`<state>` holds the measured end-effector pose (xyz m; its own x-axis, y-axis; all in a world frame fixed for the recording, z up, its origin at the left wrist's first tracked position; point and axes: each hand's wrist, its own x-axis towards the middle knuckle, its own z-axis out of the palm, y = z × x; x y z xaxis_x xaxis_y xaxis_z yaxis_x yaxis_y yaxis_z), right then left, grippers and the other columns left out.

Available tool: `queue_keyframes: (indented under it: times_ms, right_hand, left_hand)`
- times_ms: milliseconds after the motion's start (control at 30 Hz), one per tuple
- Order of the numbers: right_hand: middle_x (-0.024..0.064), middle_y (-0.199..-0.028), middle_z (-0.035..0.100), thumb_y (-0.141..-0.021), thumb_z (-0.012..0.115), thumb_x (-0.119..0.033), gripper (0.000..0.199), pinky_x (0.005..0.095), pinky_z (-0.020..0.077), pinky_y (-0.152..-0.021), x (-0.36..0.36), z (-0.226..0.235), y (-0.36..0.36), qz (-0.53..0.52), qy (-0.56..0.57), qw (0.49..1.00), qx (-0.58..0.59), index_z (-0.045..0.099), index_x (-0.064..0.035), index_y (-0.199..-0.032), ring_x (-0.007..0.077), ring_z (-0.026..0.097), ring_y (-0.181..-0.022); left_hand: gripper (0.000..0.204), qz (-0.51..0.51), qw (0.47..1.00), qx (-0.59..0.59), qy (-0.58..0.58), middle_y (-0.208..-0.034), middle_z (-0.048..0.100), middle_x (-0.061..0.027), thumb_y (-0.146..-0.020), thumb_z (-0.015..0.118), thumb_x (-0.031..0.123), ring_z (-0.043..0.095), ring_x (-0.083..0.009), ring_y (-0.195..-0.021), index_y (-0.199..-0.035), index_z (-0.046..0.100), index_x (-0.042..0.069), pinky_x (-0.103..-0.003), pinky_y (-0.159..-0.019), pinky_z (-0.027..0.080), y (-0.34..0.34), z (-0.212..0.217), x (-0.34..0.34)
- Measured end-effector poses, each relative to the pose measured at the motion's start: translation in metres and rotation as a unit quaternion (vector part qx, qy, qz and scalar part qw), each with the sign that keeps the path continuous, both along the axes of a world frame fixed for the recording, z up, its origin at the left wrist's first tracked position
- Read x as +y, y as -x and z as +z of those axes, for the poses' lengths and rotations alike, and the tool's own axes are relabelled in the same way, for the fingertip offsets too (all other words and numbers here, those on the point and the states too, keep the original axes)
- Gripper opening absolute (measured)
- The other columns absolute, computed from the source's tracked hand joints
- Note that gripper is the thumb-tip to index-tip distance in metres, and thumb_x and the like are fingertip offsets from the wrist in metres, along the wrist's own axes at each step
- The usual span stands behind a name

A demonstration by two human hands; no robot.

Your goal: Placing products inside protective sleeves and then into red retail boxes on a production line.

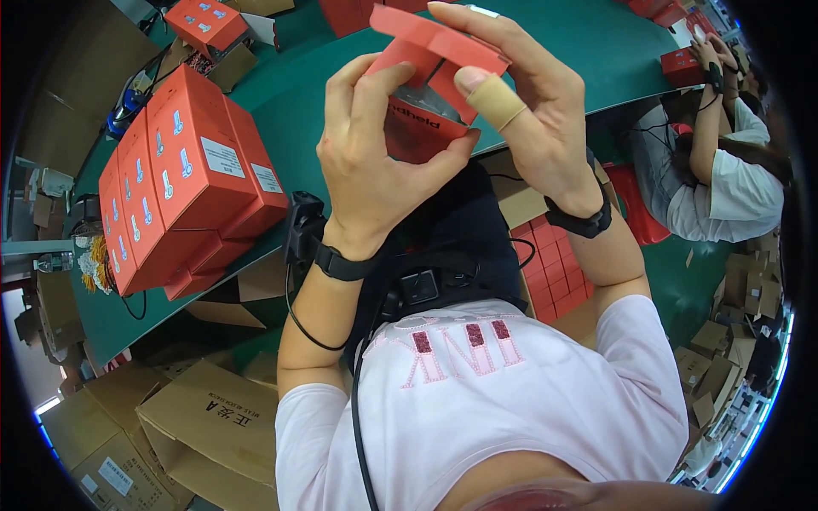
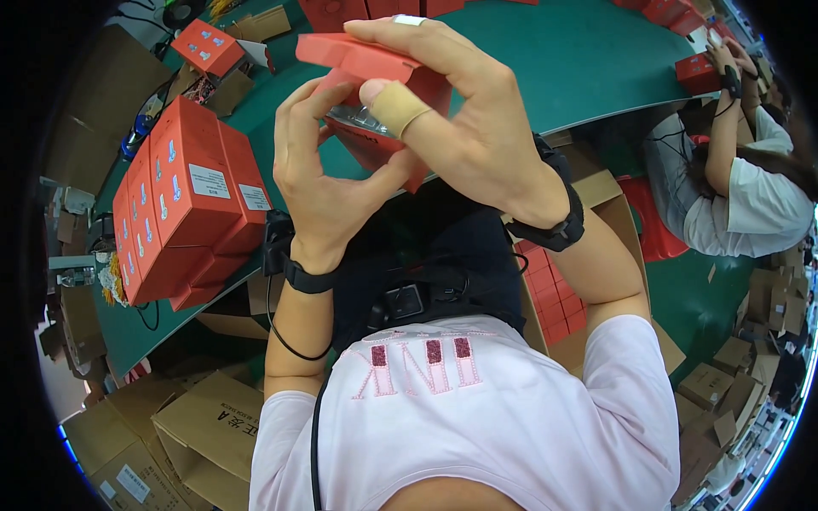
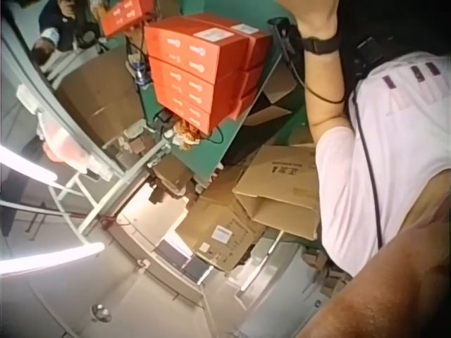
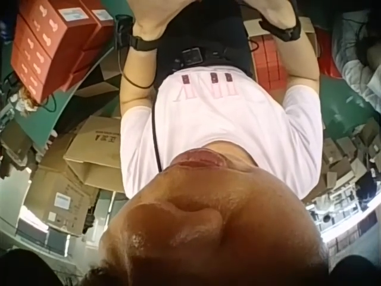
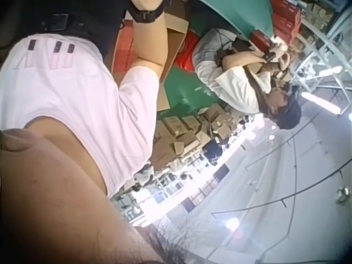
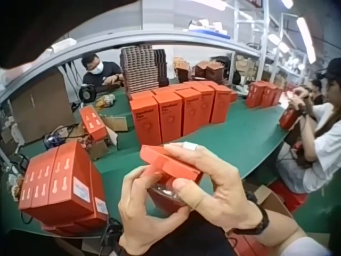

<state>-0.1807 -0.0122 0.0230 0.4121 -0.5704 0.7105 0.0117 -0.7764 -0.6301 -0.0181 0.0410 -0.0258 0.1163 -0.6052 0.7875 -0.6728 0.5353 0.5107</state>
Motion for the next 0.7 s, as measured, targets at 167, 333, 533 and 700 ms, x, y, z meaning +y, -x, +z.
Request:
queue_keyframes:
  times_ms: [167, 333, 533, 700]
  right_hand:
    - [0.0162, -0.118, 0.067, -0.084, 0.072, -0.016, 0.04, 0.0424, 0.0522, -0.093, 0.003, -0.007, -0.002, -0.06, 0.128, 0.985, 0.095, 0.071, -0.0091, -0.123, 0.0358, 0.063, -0.108]
    - [0.0157, -0.131, 0.066, -0.086, 0.067, -0.003, 0.04, 0.0394, 0.0501, -0.102, 0.008, -0.007, -0.005, -0.096, 0.109, 0.981, 0.126, 0.072, -0.0066, -0.125, 0.0308, 0.062, -0.122]
    - [0.0138, -0.126, 0.068, -0.086, 0.069, -0.006, 0.036, 0.0416, 0.05, -0.099, 0.005, -0.011, -0.007, -0.108, 0.168, 0.968, 0.153, 0.075, -0.0088, -0.121, 0.032, 0.062, -0.119]
    - [0.0145, -0.125, 0.067, -0.084, 0.075, -0.019, 0.04, 0.0472, 0.0472, -0.101, 0.018, 0.0, -0.006, -0.118, 0.222, 0.942, 0.223, 0.073, -0.008, -0.122, 0.0347, 0.061, -0.118]
  left_hand:
    - [0.084, -0.018, 0.995, 0.099, 0.002, -0.128, 0.059, -0.0161, -0.062, 0.095, 0.024, 0.065, -0.0294, -0.113, -0.132, 0.054, 0.004, -0.037, -0.089, 0.058, 0.012, -0.015, -0.001]
    - [0.104, -0.008, 0.987, 0.158, -0.003, -0.13, 0.058, -0.0194, -0.065, 0.096, 0.025, 0.063, -0.0335, -0.117, -0.148, 0.04, -0.004, -0.04, -0.098, 0.054, 0.019, -0.027, 0.0]
    - [0.11, 0.002, 0.991, 0.126, -0.051, -0.129, 0.06, -0.0222, -0.063, 0.096, 0.028, 0.063, -0.0377, -0.114, -0.15, 0.038, -0.005, -0.042, -0.094, 0.054, 0.02, -0.031, 0.004]
    - [0.113, 0.001, 0.987, 0.147, -0.071, -0.127, 0.06, -0.0213, -0.064, 0.096, 0.03, 0.064, -0.0378, -0.109, -0.152, 0.034, -0.004, -0.043, -0.091, 0.055, 0.025, -0.029, 0.004]
